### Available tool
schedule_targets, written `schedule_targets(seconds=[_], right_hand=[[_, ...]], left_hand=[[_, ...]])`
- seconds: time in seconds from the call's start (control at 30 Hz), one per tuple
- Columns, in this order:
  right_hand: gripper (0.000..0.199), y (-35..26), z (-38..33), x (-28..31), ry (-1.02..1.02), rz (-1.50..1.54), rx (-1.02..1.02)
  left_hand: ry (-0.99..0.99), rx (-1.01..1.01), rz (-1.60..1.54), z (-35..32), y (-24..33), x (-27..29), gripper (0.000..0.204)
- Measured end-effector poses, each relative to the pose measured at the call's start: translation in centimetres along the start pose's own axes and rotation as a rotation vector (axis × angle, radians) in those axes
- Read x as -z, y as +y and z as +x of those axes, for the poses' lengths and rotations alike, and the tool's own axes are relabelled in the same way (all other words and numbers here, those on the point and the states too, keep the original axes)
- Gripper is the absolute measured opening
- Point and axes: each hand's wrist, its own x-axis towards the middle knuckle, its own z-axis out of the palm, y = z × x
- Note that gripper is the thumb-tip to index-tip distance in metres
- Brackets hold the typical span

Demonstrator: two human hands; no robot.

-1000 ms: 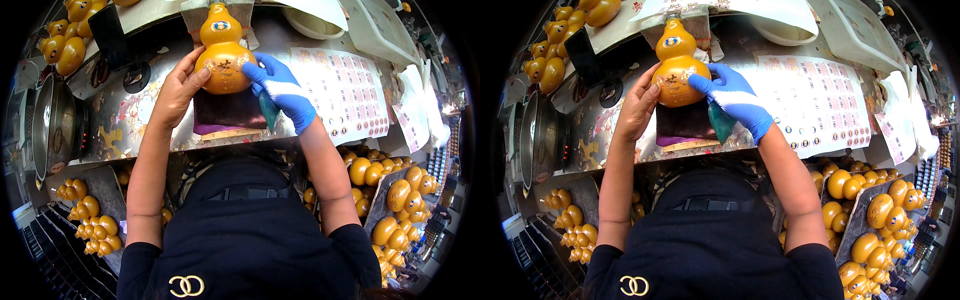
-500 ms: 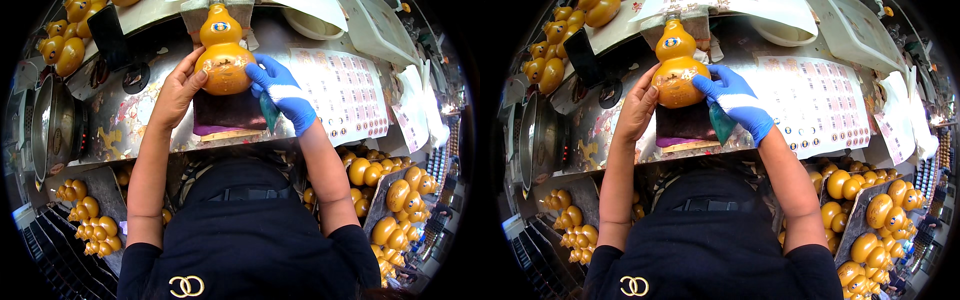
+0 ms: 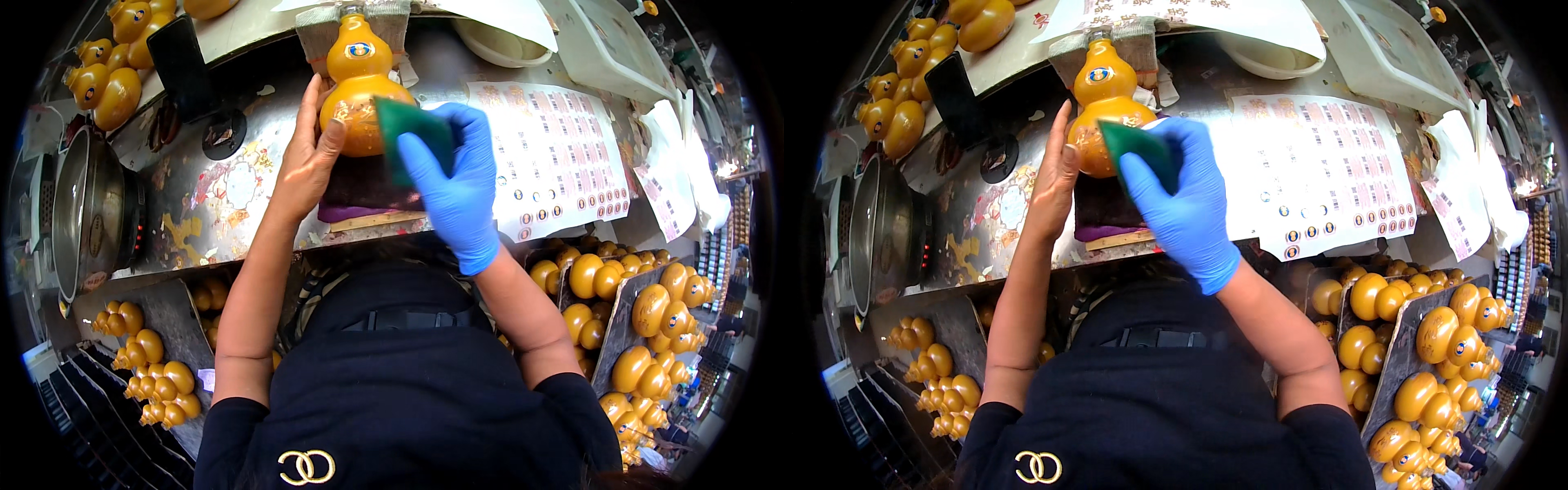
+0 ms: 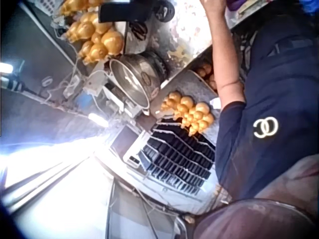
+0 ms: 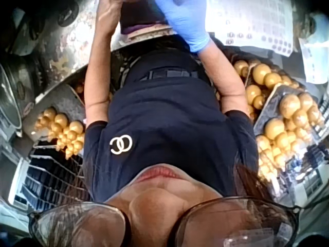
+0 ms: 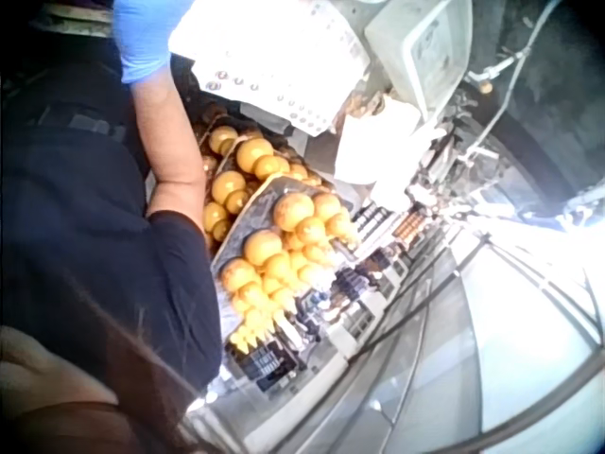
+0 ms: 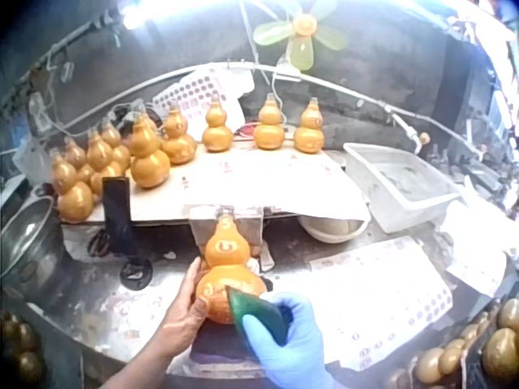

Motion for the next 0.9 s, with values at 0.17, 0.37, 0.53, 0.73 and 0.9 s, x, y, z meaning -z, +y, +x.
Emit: schedule_targets(seconds=[0.17, 0.37, 0.53, 0.73, 0.9], right_hand=[[0.031, 1.1, -0.2, 0.0, -0.051, -0.342, 0.034], [0.037, 2.0, 0.1, 1.7, -0.012, -0.084, -0.192], [0.037, 3.3, -0.3, 2.3, 0.060, 0.038, -0.261], [0.034, 1.9, -0.6, 2.0, 0.124, -0.055, -0.190], [0.036, 2.5, 0.4, 1.6, 0.097, -0.052, -0.190]], left_hand=[[-0.046, 0.020, 0.081, 0.2, -0.8, 0.1, 0.099], [-0.099, -0.020, 0.064, 0.4, -0.8, 0.3, 0.100], [-0.129, -0.014, 0.053, 0.5, -0.5, 0.5, 0.097], [-0.167, 0.048, -0.086, 0.9, -0.6, 1.3, 0.089], [-0.159, 0.029, 0.055, 1.0, -0.1, 1.0, 0.085]])
